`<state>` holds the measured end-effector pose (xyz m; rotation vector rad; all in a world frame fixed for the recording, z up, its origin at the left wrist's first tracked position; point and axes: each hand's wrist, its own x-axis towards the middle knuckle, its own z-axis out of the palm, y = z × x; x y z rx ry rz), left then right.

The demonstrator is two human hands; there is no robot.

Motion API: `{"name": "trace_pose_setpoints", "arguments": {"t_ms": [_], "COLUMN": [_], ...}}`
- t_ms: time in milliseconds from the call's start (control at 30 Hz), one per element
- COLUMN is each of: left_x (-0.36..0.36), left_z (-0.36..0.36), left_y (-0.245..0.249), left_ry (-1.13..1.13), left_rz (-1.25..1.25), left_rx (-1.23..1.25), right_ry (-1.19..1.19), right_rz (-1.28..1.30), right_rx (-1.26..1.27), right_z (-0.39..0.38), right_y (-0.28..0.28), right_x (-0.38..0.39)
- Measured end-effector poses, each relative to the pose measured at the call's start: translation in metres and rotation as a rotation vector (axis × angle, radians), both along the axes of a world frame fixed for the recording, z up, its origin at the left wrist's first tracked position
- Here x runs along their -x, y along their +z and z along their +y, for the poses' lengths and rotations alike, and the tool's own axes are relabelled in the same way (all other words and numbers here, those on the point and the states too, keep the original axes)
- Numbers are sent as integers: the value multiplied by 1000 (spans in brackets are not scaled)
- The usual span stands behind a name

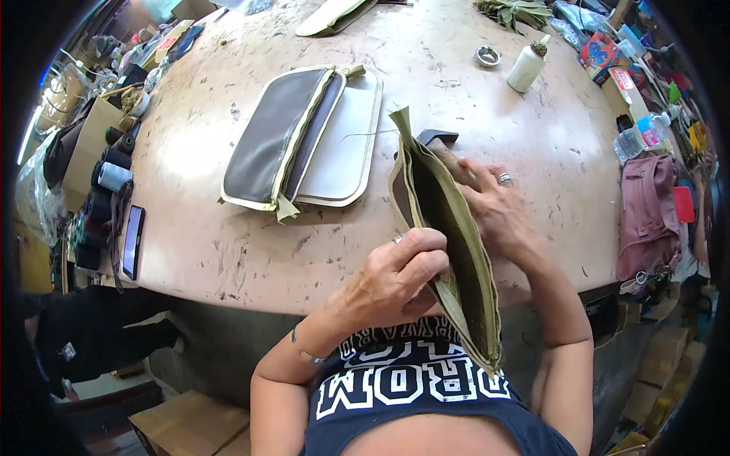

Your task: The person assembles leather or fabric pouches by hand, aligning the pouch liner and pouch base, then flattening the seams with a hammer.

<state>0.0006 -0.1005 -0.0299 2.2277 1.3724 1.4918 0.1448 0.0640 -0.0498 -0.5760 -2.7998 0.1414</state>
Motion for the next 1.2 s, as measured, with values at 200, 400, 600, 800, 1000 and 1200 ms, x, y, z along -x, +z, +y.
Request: {"name": "trace_pose_setpoints", "arguments": {"t_ms": [200, 400, 600, 800, 1000, 1200], "left_x": [2, 4, -4, -5, 13, 36], "left_z": [-1, -2, 9, 13, 29, 67], "left_y": [-1, -2, 0, 10, 14, 17], "left_ry": [-5, 8, -8, -47, 317, 359], "left_rz": [8, 23, 42, -50, -444, -384], "left_rx": [21, 27, 38, 66, 189, 455], "right_ry": [-149, -510, 10, 151, 149, 166], "right_rz": [-18, -35, 433, 339, 431, 471], "right_rx": [-5, -66, 666, 569, 735, 907], "right_z": [-8, 17, -34, -13, -7, 4], "right_y": [-1, 2, 77, 65, 54, 33], "right_x": [4, -27, -9, 3, -1, -5]}}
